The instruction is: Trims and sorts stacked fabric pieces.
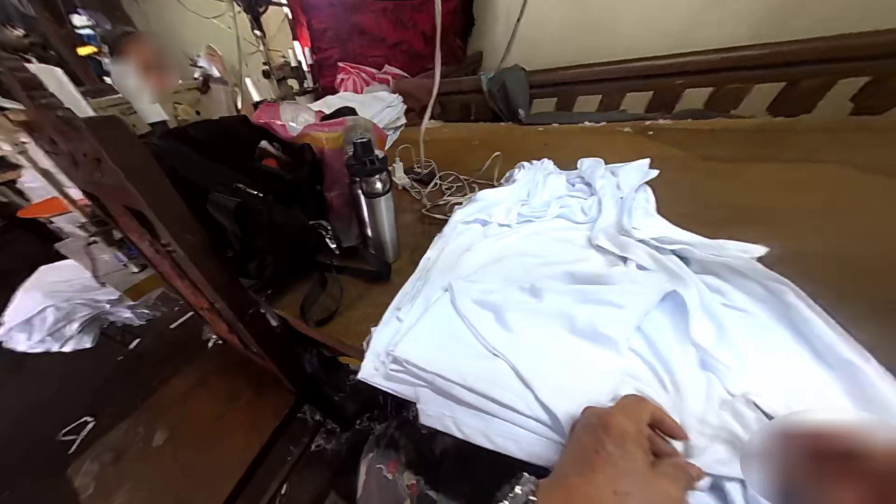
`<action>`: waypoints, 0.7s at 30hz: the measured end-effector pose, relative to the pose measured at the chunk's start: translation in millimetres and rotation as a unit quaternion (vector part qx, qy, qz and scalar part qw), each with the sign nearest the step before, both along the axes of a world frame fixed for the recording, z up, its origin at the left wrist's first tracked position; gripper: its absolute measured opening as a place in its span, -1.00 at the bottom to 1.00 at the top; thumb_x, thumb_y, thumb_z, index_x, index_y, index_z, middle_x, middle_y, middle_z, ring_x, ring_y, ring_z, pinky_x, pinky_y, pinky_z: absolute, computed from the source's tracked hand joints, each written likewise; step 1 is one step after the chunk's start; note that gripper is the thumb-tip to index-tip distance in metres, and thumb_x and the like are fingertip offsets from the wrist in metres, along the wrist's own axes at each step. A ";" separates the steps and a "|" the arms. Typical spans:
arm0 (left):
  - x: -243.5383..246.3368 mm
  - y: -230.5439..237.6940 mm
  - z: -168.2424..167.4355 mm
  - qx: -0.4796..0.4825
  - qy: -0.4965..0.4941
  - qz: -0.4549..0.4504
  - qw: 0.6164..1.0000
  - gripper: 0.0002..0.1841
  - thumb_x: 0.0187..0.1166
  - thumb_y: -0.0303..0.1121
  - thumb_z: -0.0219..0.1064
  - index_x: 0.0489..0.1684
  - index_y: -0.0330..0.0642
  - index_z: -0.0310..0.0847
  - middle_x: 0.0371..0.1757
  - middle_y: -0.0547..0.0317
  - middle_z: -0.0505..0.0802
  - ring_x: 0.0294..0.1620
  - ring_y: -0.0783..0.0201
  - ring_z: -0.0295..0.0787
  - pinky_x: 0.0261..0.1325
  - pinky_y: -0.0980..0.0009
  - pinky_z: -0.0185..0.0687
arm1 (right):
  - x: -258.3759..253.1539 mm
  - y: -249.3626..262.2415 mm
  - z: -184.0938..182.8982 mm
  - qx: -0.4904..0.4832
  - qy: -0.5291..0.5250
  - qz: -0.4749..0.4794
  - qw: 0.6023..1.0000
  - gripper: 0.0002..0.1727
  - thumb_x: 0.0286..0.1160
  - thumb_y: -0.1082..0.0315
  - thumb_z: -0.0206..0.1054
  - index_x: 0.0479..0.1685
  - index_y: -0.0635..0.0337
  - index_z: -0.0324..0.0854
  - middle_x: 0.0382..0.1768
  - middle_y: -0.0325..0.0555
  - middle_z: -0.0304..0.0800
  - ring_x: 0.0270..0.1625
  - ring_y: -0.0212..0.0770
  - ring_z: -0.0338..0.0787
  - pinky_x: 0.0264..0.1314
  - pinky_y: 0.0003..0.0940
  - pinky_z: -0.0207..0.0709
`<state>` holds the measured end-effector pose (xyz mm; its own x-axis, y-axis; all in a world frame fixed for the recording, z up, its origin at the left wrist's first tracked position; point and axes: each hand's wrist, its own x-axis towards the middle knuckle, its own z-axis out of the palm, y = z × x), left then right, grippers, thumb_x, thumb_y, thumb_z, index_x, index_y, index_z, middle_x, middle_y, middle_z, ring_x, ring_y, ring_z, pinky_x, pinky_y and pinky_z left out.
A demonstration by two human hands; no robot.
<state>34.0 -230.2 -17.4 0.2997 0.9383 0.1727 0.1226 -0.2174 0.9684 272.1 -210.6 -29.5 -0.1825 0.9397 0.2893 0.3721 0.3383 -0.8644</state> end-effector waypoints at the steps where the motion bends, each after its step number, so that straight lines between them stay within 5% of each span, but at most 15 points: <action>1: -1.8 -1.4 0.6 -0.012 0.008 -0.003 1.000 -0.70 0.55 -0.50 0.37 0.19 -0.44 0.62 -0.33 -0.03 0.85 -0.50 0.25 0.75 -0.39 0.32 0.72 | 1.8 -0.9 6.9 -0.026 0.037 -0.007 0.999 -0.75 0.43 0.54 0.30 0.06 0.22 0.49 -0.33 -0.52 0.70 -0.38 -0.59 0.67 -0.34 -0.58 0.59; 4: -6.4 -4.8 3.1 -0.012 0.035 0.001 0.999 -0.78 0.56 -0.46 0.35 0.04 -0.35 0.79 -0.26 0.03 0.87 -0.45 0.33 0.78 -0.34 0.39 0.76 | -0.1 -6.2 28.8 -0.021 0.084 -0.031 0.996 -0.69 0.34 0.54 0.33 0.04 0.02 0.56 -0.40 -0.57 0.73 -0.53 -0.61 0.59 -0.56 -0.63 0.46; 7: -6.9 -3.6 6.1 -0.038 0.016 -0.007 0.999 -0.87 0.56 -0.40 0.43 -0.14 -0.27 0.84 -0.29 0.16 0.89 -0.49 0.44 0.80 -0.40 0.49 0.80 | 5.0 -1.0 35.9 0.071 0.049 -0.002 0.996 -0.73 0.31 0.31 0.41 0.01 -0.12 0.70 -0.47 -0.45 0.71 -0.53 -0.57 0.59 -0.53 -0.66 0.47; 11: -11.4 1.0 15.3 -0.062 -0.027 -0.008 0.998 -0.91 0.53 -0.40 0.48 -0.22 -0.23 0.82 -0.37 0.25 0.85 -0.54 0.45 0.77 -0.49 0.52 0.77 | 18.5 1.2 49.6 0.045 0.061 0.081 0.994 -0.75 0.37 0.28 0.41 0.03 -0.12 0.71 -0.50 -0.36 0.68 -0.57 -0.56 0.55 -0.54 -0.69 0.44; 17: -8.2 4.8 17.7 0.111 0.028 0.026 0.993 -0.89 0.60 -0.33 0.41 -0.24 -0.14 0.80 -0.32 0.32 0.77 -0.43 0.51 0.70 -0.41 0.62 0.68 | 26.2 6.3 65.5 0.033 0.037 0.073 0.996 -0.79 0.41 0.28 0.41 0.00 -0.10 0.68 -0.60 -0.38 0.57 -0.65 -0.55 0.44 -0.61 -0.69 0.32; 19: -6.3 6.6 18.2 0.149 0.065 0.047 0.986 -0.88 0.63 -0.31 0.34 -0.24 -0.11 0.74 -0.29 0.35 0.73 -0.36 0.53 0.65 -0.30 0.62 0.64 | 19.1 6.1 56.8 0.046 -0.021 0.022 0.999 -0.55 0.17 0.04 0.65 0.04 -0.18 0.63 -0.59 -0.48 0.54 -0.64 -0.57 0.43 -0.63 -0.64 0.34; 21: -5.5 8.5 18.4 0.154 0.070 0.066 0.983 -0.89 0.63 -0.33 0.33 -0.24 -0.12 0.72 -0.37 0.36 0.73 -0.48 0.56 0.59 -0.43 0.65 0.56 | 5.2 1.3 34.6 0.069 -0.102 -0.024 0.992 -0.28 -0.09 -0.27 0.72 0.08 -0.17 0.60 -0.56 -0.51 0.58 -0.57 -0.53 0.52 -0.55 -0.47 0.48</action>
